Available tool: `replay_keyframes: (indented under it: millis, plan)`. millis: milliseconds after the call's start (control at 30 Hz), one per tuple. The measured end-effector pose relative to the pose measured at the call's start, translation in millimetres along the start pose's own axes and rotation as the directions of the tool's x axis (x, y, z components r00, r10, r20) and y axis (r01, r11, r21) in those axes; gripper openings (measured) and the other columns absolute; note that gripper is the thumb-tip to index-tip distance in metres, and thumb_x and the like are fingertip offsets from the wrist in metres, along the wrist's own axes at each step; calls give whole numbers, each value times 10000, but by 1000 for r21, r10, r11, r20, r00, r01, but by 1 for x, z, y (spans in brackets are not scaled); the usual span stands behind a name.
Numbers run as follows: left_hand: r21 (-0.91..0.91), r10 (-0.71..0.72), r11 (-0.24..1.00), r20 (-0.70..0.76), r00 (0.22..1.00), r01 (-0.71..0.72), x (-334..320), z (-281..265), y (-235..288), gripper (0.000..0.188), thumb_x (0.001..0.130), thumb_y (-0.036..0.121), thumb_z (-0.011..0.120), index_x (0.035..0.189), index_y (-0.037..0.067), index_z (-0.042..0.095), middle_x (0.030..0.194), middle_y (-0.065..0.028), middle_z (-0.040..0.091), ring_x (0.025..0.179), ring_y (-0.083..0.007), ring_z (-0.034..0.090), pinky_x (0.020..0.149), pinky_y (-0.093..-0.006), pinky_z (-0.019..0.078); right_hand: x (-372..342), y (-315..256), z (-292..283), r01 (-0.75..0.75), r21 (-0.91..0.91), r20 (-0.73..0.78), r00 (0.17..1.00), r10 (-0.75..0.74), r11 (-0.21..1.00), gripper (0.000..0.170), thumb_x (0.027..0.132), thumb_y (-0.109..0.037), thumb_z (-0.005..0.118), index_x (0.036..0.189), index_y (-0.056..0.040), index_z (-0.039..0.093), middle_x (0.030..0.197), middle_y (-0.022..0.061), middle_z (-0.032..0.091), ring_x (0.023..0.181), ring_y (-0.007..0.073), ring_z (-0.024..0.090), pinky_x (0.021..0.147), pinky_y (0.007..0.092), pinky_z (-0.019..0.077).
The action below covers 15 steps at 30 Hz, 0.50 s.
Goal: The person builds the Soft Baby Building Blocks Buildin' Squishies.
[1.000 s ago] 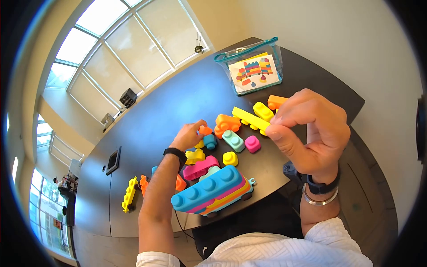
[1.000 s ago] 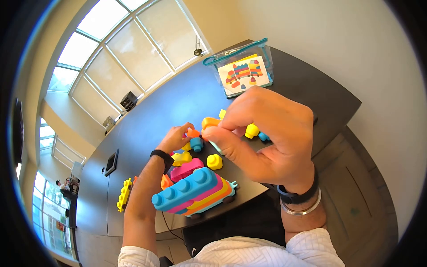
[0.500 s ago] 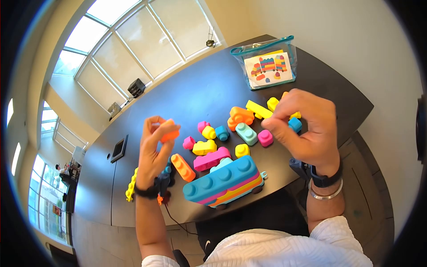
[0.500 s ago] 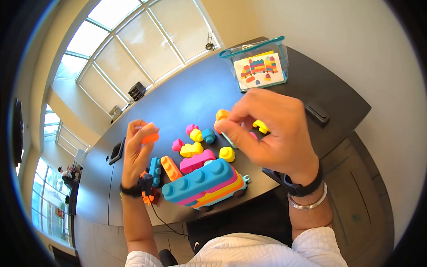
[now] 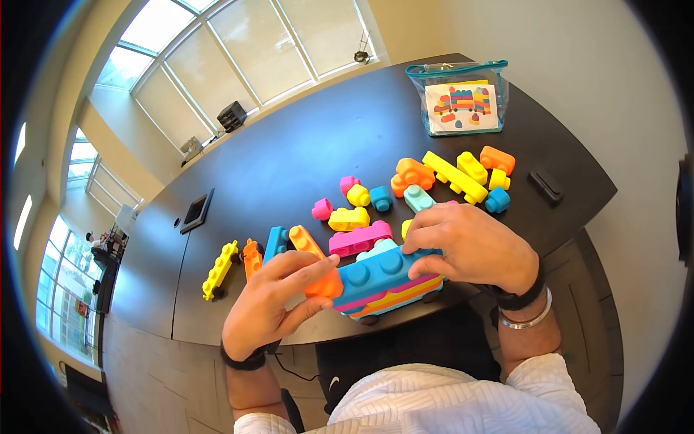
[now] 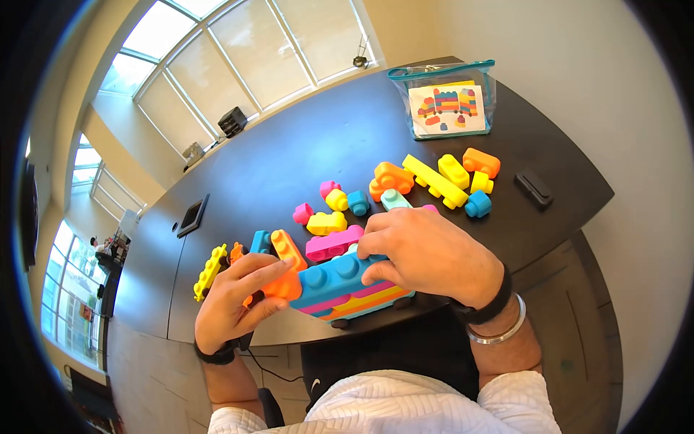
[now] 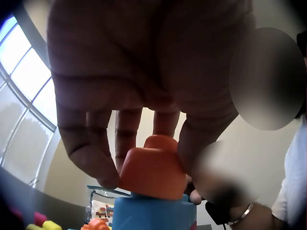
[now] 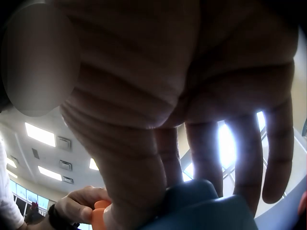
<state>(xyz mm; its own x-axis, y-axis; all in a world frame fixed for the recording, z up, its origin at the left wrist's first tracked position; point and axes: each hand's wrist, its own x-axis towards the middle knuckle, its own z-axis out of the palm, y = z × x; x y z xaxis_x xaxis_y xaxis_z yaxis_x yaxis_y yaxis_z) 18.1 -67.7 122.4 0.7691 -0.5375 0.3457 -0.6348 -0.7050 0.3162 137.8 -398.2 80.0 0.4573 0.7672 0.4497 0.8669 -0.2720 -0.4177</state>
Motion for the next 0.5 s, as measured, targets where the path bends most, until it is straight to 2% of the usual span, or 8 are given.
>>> replay_keyframes:
  millis: [33,100,233,300,333,400,433,500]
  plan:
    - [-2,1,1000,-1,1000,-1,3,0,2,627,957,181,897,1536,52,694,1190,-163,737,1010,-340,710,904,-421,588,0,0,1,9,9,-12,1000,-9,1000,280,939,-288,874,1075,-51,813,1068,118,752,1043,358,745,910,476,597]
    - [-54,-131,989,66,989,135,6,-1,8,630,961,170,891,1545,45,687,1189,-165,737,1026,-345,709,921,-423,586,0,1,1,19,20,-26,999,-18,1000,275,941,-286,871,1071,-50,814,1074,117,755,1046,356,746,911,476,597]
    - [-81,-125,988,89,988,133,2,3,2,674,965,155,891,1582,41,647,1192,-174,739,1073,-339,713,954,-428,582,0,1,-2,4,39,-5,1000,-4,999,265,941,-279,870,1067,-51,817,1079,114,757,1050,348,745,917,473,594]
    - [-184,-178,966,26,984,179,-5,15,-2,830,910,166,962,1638,42,583,1246,-154,751,1162,-319,718,1064,-424,560,0,1,-1,14,43,-17,1000,-13,999,264,940,-279,870,1064,-53,818,1072,113,755,1047,346,744,916,473,593]
    - [-180,-173,968,26,985,175,-8,27,-4,830,910,166,962,1638,42,583,1246,-154,751,1162,-319,718,1064,-424,560,0,2,-1,-1,56,-1,1000,1,998,304,920,-300,894,1072,-49,815,1081,110,762,1047,343,741,930,463,587]
    - [-434,-357,863,-158,921,260,-17,59,-15,993,757,260,1087,1604,36,619,1618,-195,576,1464,-300,603,1216,-428,492,-2,1,-2,-27,66,4,1000,27,997,346,899,-321,917,1079,-46,811,1089,108,769,1047,340,739,944,452,581]
    - [-432,-347,865,-149,926,255,-21,70,-27,993,757,260,1087,1604,36,619,1618,-195,576,1464,-300,603,1216,-428,492,-2,-1,-2,-43,59,19,999,42,997,351,910,-324,911,1103,-51,805,1105,107,766,1054,342,737,940,454,583]
    - [-199,-206,962,-80,975,187,-27,85,-47,1135,688,275,1128,1642,52,554,1432,-123,731,1327,-282,684,1231,-420,465,-3,-4,-2,-69,52,27,997,68,996,357,920,-326,904,1127,-56,799,1122,107,764,1061,344,735,937,455,584]
